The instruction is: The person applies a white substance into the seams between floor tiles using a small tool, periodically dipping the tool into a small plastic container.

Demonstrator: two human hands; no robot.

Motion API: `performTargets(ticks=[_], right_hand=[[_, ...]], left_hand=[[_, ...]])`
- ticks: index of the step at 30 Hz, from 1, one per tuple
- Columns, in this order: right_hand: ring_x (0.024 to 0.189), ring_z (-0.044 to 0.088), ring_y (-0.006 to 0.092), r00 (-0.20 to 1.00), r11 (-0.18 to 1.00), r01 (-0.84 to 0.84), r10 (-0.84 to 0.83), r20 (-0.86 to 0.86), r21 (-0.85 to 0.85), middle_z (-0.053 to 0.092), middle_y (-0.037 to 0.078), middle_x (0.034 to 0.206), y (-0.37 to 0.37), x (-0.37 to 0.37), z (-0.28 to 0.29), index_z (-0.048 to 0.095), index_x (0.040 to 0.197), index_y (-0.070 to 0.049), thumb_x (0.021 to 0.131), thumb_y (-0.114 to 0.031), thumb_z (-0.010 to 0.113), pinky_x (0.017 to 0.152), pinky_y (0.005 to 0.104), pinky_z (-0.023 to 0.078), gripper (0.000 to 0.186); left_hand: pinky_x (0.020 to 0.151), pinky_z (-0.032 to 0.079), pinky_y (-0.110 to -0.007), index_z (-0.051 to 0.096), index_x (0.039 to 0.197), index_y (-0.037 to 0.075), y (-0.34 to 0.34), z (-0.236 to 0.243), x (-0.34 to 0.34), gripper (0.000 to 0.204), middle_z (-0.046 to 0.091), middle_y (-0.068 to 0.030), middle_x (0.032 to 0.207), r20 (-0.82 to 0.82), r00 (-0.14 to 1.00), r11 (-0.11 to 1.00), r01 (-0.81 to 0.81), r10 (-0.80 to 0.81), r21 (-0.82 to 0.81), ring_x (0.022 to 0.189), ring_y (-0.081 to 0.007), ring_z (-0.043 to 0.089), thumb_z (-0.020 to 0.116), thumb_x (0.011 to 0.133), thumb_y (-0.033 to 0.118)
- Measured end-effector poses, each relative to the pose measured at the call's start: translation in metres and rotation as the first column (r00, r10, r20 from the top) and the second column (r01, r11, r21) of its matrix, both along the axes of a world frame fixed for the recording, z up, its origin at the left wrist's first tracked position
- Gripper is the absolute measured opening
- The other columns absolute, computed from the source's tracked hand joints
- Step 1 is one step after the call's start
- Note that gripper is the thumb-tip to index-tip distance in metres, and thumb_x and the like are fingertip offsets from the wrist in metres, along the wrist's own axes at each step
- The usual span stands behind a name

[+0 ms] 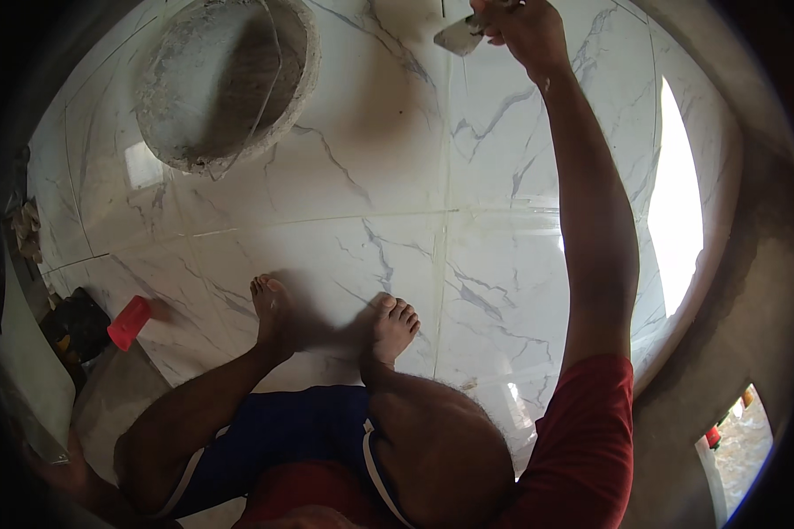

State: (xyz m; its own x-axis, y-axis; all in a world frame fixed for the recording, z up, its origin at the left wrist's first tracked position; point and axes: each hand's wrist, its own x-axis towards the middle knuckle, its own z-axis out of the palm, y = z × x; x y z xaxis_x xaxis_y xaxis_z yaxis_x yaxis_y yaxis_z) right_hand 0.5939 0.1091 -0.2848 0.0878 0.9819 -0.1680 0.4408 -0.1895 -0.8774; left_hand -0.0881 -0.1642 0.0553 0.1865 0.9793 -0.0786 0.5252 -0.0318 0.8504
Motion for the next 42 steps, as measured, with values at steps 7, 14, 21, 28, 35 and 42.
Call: performTargets(ticks=[7,14,21,28,35,42], right_hand=[[0.078,0.075,0.0234,0.885,0.936,-0.338,0.352,0.305,-0.101,0.073,0.008,0.086,-0.172,-0.029,0.014,0.054,0.108,-0.003,0.086,-0.013,0.083,0.069,0.0331,0.057,0.037],[0.078,0.075,0.0285,0.905,0.958,-0.285,0.265,0.334,0.012,0.073,0.009,0.086,-0.143,-0.038,-0.008,0.052,0.108,-0.002,0.088,-0.012,0.08,0.066,0.0365,0.058,0.036],[0.079,0.076,0.0276,0.89,0.973,-0.224,0.18,0.42,0.058,0.076,0.013,0.087,-0.023,-0.028,-0.016,0.061,0.107,0.0,0.086,-0.032,0.083,0.074,0.0376,0.059,0.043],[0.071,0.072,0.0204,0.935,0.977,-0.214,0.201,0.293,0.014,0.071,0.012,0.084,0.06,-0.05,-0.016,0.057,0.106,-0.001,0.092,-0.012,0.073,0.064,0.0343,0.058,0.025],[0.068,0.069,0.0171,0.936,0.974,-0.228,0.223,0.272,-0.014,0.07,0.01,0.081,0.112,-0.039,-0.023,0.058,0.108,-0.003,0.092,-0.015,0.075,0.056,0.0318,0.056,0.026],[0.071,0.071,0.0174,0.979,0.995,0.061,-0.075,0.19,0.076,0.073,0.013,0.081,0.072,-0.071,0.022,0.059,0.102,0.003,0.09,-0.016,0.078,0.06,0.0308,0.057,0.029]], left_hand=[[0.108,0.029,-0.06,0.028,0.135,-0.005,-0.116,-0.343,0.218,0.064,0.041,-0.0311,0.131,-0.468,0.798,0.92,0.27,-0.38,-0.285,0.121,-0.0466,0.042,0.065,0.085,0.011],[0.12,0.014,-0.068,0.005,0.144,-0.008,-0.139,-0.372,0.212,0.088,0.025,-0.0414,0.141,-0.468,0.774,0.902,0.324,-0.427,-0.287,0.137,-0.0596,0.028,0.062,0.078,-0.006],[0.12,0.011,-0.068,0.002,0.145,-0.009,-0.143,-0.384,0.212,0.09,0.024,-0.0424,0.142,-0.503,0.735,0.883,0.295,-0.454,-0.365,0.139,-0.0621,0.024,0.061,0.077,-0.007],[0.112,0.017,-0.066,0.005,0.143,-0.009,-0.133,-0.372,0.212,0.087,0.027,-0.0387,0.134,-0.48,0.783,0.917,0.297,-0.394,-0.268,0.128,-0.0573,0.029,0.06,0.076,-0.008],[0.104,0.024,-0.063,0.007,0.141,-0.008,-0.116,-0.367,0.219,0.084,0.03,-0.035,0.125,-0.452,0.815,0.932,0.324,-0.363,-0.163,0.117,-0.0524,0.033,0.058,0.075,-0.009],[0.096,0.03,-0.06,0.009,0.14,-0.008,-0.109,-0.358,0.218,0.081,0.034,-0.0313,0.116,-0.452,0.828,0.94,0.328,-0.333,-0.094,0.107,-0.0476,0.037,0.057,0.074,-0.009]])
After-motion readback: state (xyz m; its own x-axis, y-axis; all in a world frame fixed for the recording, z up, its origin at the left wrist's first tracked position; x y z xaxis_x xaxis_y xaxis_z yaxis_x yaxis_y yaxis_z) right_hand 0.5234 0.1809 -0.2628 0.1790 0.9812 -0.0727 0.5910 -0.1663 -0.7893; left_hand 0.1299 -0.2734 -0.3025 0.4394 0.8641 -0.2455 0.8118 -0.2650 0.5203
